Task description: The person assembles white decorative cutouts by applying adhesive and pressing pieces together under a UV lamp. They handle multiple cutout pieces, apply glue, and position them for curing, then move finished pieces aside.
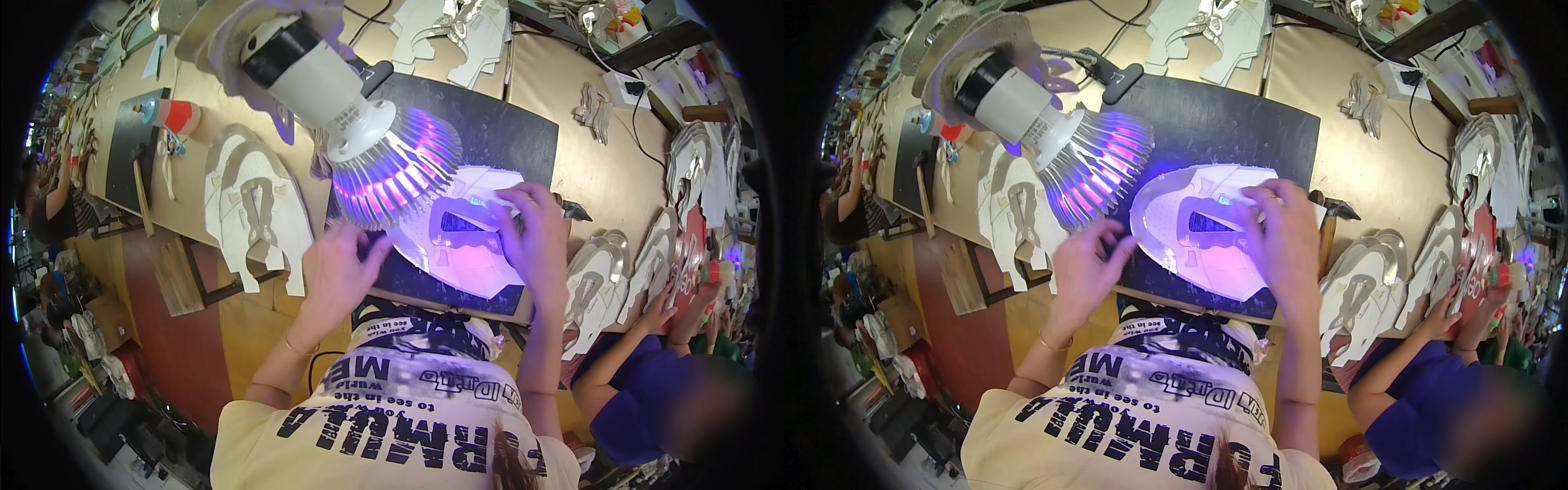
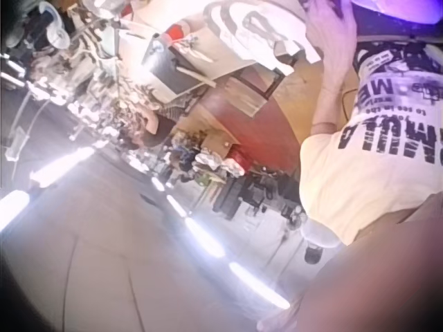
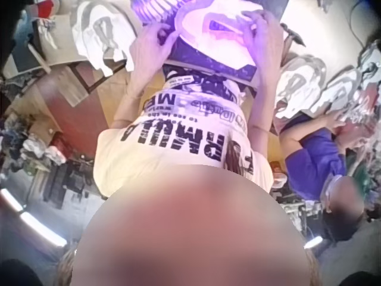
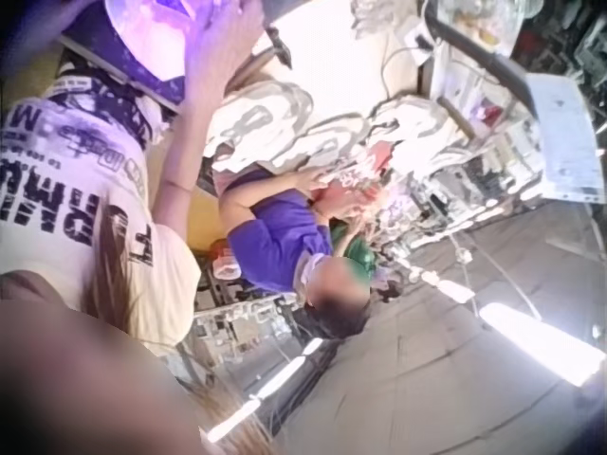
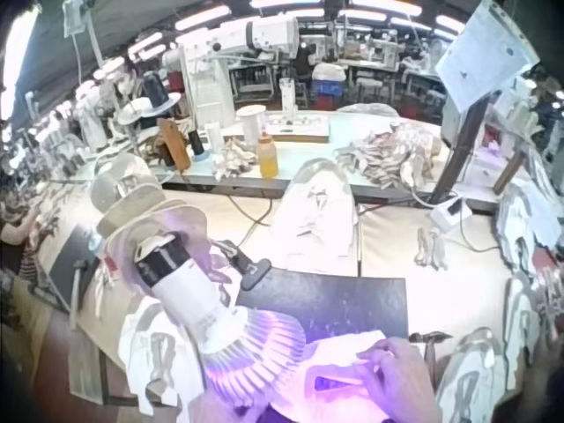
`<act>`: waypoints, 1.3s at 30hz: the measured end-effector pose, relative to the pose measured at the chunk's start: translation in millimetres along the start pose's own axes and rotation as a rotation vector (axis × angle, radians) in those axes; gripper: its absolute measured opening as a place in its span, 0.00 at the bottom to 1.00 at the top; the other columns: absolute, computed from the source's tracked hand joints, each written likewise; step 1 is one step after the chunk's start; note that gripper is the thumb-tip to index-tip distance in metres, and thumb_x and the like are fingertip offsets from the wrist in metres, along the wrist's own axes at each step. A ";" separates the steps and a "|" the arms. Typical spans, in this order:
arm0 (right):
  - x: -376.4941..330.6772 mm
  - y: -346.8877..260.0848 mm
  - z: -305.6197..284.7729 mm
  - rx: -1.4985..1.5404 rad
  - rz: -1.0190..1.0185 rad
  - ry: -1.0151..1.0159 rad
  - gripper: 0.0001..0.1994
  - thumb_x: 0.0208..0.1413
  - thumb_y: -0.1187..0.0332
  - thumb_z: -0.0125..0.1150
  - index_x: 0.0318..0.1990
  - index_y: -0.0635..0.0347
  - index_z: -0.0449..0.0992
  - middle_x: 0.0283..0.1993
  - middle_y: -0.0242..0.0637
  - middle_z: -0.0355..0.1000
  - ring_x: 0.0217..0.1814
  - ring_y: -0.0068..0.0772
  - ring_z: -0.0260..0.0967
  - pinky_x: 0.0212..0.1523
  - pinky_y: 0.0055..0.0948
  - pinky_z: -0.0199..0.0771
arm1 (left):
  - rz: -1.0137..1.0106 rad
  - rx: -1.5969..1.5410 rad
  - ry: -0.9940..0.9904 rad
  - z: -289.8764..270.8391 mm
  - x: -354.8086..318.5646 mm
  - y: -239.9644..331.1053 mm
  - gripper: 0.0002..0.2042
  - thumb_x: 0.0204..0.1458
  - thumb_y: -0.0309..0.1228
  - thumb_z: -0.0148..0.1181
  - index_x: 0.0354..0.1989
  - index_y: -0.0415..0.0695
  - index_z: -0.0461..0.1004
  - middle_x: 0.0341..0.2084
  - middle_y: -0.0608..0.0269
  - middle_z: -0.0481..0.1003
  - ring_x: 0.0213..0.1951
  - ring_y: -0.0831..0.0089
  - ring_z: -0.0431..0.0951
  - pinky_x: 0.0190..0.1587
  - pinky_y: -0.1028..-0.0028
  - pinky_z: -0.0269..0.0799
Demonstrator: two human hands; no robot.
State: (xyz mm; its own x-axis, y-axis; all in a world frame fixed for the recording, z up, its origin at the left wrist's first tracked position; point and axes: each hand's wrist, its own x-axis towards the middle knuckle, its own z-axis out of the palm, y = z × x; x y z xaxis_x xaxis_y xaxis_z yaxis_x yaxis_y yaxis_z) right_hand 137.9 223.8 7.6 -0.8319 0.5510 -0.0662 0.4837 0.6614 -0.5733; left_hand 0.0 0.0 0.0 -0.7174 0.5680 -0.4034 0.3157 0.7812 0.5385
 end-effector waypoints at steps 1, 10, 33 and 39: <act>-0.7 -3.8 5.6 -0.044 -0.026 -0.038 0.14 0.54 0.61 0.64 0.46 0.55 0.79 0.45 0.39 0.71 0.52 0.42 0.67 0.57 0.40 0.62 | 0.252 0.130 0.283 4.3 3.3 -2.9 0.29 0.48 0.43 0.70 0.58 0.46 0.70 0.39 0.53 0.79 0.41 0.57 0.79 0.46 0.60 0.71; 1.7 -23.0 42.1 -0.280 -0.152 0.070 0.13 0.51 0.64 0.66 0.40 0.61 0.76 0.41 0.39 0.68 0.48 0.41 0.67 0.52 0.40 0.62 | 0.720 -0.199 -0.079 55.2 64.6 -10.8 0.30 0.53 0.29 0.65 0.65 0.45 0.64 0.69 0.48 0.54 0.68 0.58 0.58 0.67 0.63 0.57; -5.5 -37.9 58.1 -0.241 -0.047 0.187 0.11 0.57 0.58 0.63 0.31 0.55 0.79 0.28 0.31 0.74 0.32 0.32 0.72 0.46 0.39 0.56 | 0.594 -0.255 0.043 72.7 44.7 -28.4 0.26 0.57 0.34 0.62 0.64 0.47 0.67 0.61 0.62 0.70 0.59 0.68 0.71 0.58 0.68 0.69; -2.8 -35.1 59.5 -0.143 -0.029 0.181 0.12 0.57 0.57 0.62 0.30 0.55 0.79 0.26 0.31 0.74 0.31 0.33 0.72 0.45 0.40 0.55 | 0.663 0.065 0.028 72.7 29.5 -32.4 0.21 0.61 0.29 0.56 0.63 0.51 0.69 0.61 0.62 0.69 0.59 0.66 0.71 0.61 0.67 0.67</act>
State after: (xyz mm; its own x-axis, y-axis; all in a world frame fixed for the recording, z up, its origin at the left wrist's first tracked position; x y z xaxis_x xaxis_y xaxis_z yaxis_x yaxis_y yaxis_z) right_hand 107.0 168.7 -20.7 -0.7901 0.6042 0.1034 0.5043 0.7366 -0.4507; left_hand 13.8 10.2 -83.1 -0.3744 0.9271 0.0176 0.7319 0.2838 0.6195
